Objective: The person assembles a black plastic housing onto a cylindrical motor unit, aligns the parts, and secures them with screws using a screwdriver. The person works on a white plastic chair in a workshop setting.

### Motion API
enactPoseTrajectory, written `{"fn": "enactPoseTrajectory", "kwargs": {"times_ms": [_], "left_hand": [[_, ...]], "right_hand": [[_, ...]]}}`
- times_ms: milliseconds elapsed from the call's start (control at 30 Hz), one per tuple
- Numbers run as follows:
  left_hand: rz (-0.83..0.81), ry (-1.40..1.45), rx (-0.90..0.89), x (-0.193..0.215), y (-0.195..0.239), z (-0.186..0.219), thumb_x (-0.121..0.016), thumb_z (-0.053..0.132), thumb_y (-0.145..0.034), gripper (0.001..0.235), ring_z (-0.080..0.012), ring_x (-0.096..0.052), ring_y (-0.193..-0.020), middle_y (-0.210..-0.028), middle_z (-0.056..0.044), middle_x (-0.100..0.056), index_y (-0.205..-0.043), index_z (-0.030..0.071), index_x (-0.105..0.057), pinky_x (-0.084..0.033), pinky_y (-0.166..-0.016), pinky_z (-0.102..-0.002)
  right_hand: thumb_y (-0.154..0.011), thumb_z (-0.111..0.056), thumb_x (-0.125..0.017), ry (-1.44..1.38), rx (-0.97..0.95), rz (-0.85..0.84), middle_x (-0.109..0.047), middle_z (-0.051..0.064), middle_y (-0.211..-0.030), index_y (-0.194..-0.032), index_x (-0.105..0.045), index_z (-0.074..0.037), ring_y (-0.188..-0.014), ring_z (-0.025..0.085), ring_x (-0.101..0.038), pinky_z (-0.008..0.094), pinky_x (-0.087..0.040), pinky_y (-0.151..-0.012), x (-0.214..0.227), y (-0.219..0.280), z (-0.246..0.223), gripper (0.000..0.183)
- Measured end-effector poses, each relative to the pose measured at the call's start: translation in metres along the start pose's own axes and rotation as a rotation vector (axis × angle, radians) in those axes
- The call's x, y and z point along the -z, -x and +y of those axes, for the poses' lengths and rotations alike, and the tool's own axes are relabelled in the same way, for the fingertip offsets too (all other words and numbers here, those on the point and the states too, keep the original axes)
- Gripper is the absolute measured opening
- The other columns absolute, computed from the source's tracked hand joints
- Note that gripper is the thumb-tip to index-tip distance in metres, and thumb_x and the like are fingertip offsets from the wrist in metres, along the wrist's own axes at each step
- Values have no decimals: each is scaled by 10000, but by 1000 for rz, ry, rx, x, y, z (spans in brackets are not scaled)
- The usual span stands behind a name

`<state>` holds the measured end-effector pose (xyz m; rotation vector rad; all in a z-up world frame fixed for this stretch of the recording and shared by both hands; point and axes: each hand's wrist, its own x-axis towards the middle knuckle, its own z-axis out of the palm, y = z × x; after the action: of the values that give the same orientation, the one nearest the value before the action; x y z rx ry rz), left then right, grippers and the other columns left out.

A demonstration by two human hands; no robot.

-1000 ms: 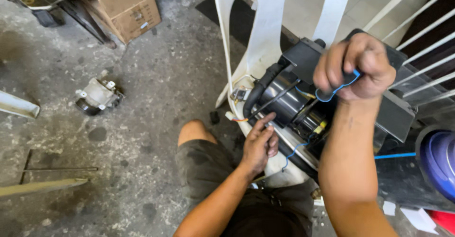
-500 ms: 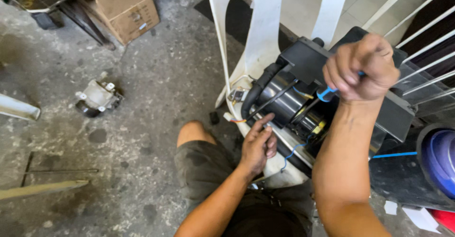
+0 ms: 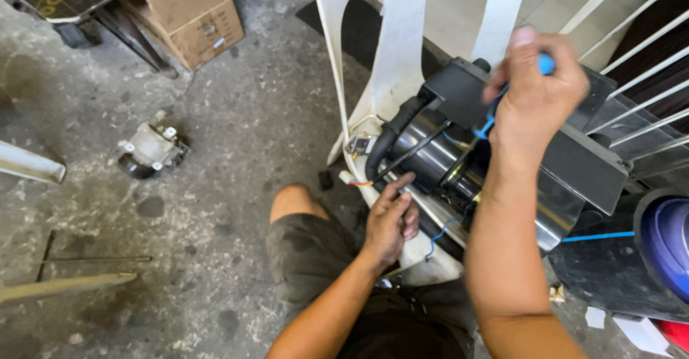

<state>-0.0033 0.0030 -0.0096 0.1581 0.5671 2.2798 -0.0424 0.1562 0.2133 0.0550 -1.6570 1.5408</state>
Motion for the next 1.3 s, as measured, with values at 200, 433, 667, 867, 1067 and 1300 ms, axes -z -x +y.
{"fn": "enactPoseTrajectory", "kwargs": {"times_ms": [200, 433, 667, 867, 1067, 1300], "left_hand": [[1, -2, 7, 0, 1, 1, -552, 230, -1059, 477, -86, -392, -512, -695, -5, -463, -1513, 124, -447, -334, -469, -242], [16, -11, 8, -2, 0, 0, -555, 239, -1055, 480, -80, -384, -495, -679, 3, -458, -1507, 117, -451, -327, -454, -234], [-6, 2, 1, -1, 2, -1, -558, 239, -1057, 487, -81, -391, -511, -693, -6, -470, -1508, 99, -438, -328, -460, -236], [2, -6, -4, -2, 3, 0, -563, 248, -1056, 490, -82, -386, -505, -696, -6, -471, -1506, 94, -444, -325, -458, -233], [11, -13, 17, -3, 1, 1, -560, 245, -1048, 483, -84, -389, -501, -688, -2, -464, -1499, 107, -451, -328, -456, -235], [18, -3, 6, 3, 0, -2, -548, 246, -1059, 453, -92, -413, -512, -714, -14, -495, -1475, 87, -467, -342, -463, -241]], "right_hand": [[-1012, -205, -731, -491, -114, -571, -534, 104, -640, -822, -557, -16, -476, 163, -489, 296, -416, -411, 16, -8, -9, 320], [-1146, -215, -716, 331, 123, 236, -541, 128, -718, -954, -605, 10, -575, 223, -530, 354, -433, -492, 8, 2, 5, 316], [-1022, -380, -709, -606, -154, -664, -519, 66, -646, -920, -559, -56, -459, 129, -531, 259, -427, -408, 19, -1, -7, 371], [-1135, -295, -708, 65, 9, 38, -522, 123, -751, -1065, -580, 19, -596, 211, -511, 319, -402, -478, -1, 19, 6, 346], [-1081, -337, -714, -477, -124, -526, -538, 124, -761, -1032, -544, -19, -601, 214, -497, 322, -423, -563, 13, 7, 3, 364], [-1078, -278, -733, -171, -158, -83, -497, 101, -674, -1049, -505, -44, -469, 153, -433, 290, -351, -419, 9, 11, 4, 328]]}}
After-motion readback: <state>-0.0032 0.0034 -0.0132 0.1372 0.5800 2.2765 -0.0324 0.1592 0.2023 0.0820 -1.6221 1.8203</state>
